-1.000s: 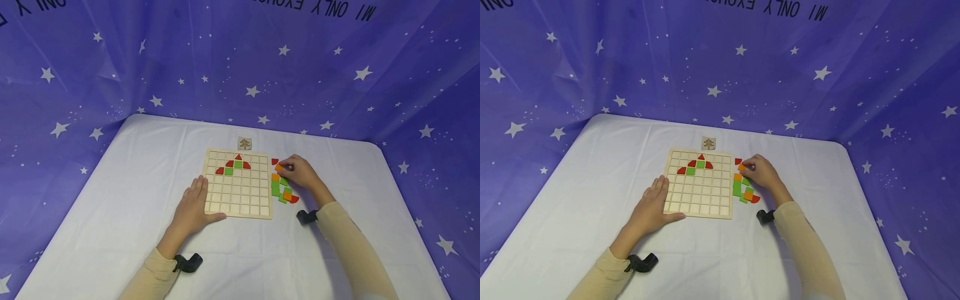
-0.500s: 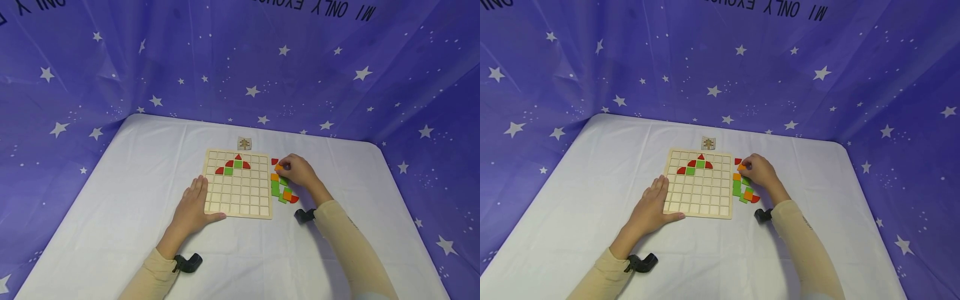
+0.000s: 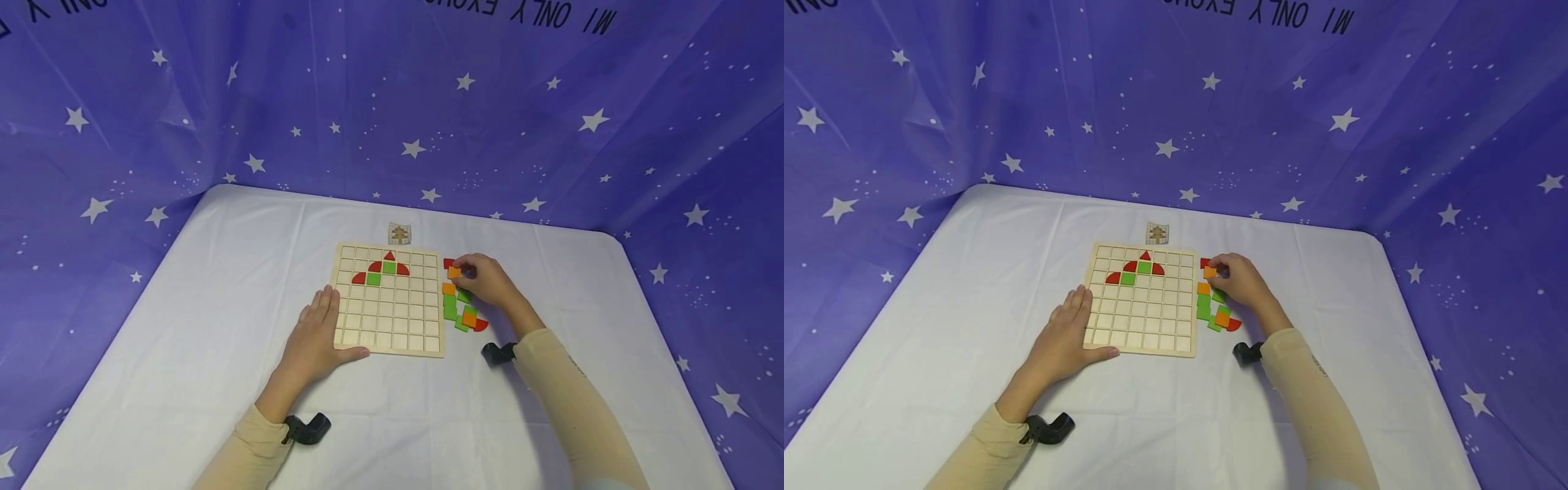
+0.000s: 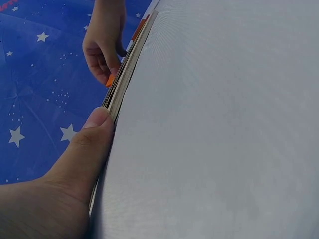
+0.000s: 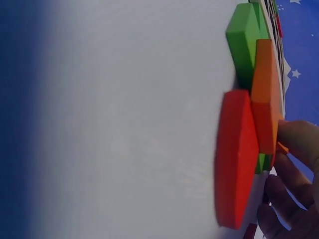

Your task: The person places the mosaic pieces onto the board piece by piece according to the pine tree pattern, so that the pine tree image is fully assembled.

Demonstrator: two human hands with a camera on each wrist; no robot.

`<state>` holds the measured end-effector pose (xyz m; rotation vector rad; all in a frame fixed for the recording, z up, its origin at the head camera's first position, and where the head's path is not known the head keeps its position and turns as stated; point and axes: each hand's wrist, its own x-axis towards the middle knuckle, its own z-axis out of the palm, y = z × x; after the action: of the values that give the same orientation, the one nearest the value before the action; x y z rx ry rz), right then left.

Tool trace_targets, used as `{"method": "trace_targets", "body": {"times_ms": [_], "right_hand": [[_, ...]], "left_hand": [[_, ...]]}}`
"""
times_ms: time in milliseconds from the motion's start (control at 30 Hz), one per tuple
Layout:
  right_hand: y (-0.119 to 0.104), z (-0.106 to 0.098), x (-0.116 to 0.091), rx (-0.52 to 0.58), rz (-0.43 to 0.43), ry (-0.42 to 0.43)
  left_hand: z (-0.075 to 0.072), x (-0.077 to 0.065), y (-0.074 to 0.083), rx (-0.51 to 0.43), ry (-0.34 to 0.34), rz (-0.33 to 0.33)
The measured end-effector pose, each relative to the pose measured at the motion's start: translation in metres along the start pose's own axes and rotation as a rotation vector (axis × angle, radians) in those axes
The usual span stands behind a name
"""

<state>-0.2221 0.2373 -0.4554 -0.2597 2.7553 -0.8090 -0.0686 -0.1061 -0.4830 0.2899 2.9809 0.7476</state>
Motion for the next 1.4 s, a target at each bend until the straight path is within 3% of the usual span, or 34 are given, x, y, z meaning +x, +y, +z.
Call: {"method": "trace_targets", "body": {"times_ms": [267, 567, 767, 1067, 1400], "right_hand": [[0.001, 0.000, 0.000, -0.005, -0.005, -0.009], [0.000, -0.001, 0.000, -0.275, -0.194, 0.002], [-0.001, 0.000, -0.001, -0.237, -0.179, 0.051], [-0.037, 0.007, -0.003, -0.173, -0.283, 0.028], [-0.073, 0.035, 0.003, -0.228, -0.436, -0.016]], "left_hand": [[-0.001, 0.000, -0.001, 0.000, -0.013, -0.007], [-0.001, 0.000, 0.000, -0.002, 0.008, 0.000], [0.000, -0.001, 0.000, -0.005, -0.003, -0.005], [-0.001, -0.001, 0.000, -0.001, -0.003, -0.004], [-0.001, 0.000, -0.001, 0.004, -0.014, -0.008]]}}
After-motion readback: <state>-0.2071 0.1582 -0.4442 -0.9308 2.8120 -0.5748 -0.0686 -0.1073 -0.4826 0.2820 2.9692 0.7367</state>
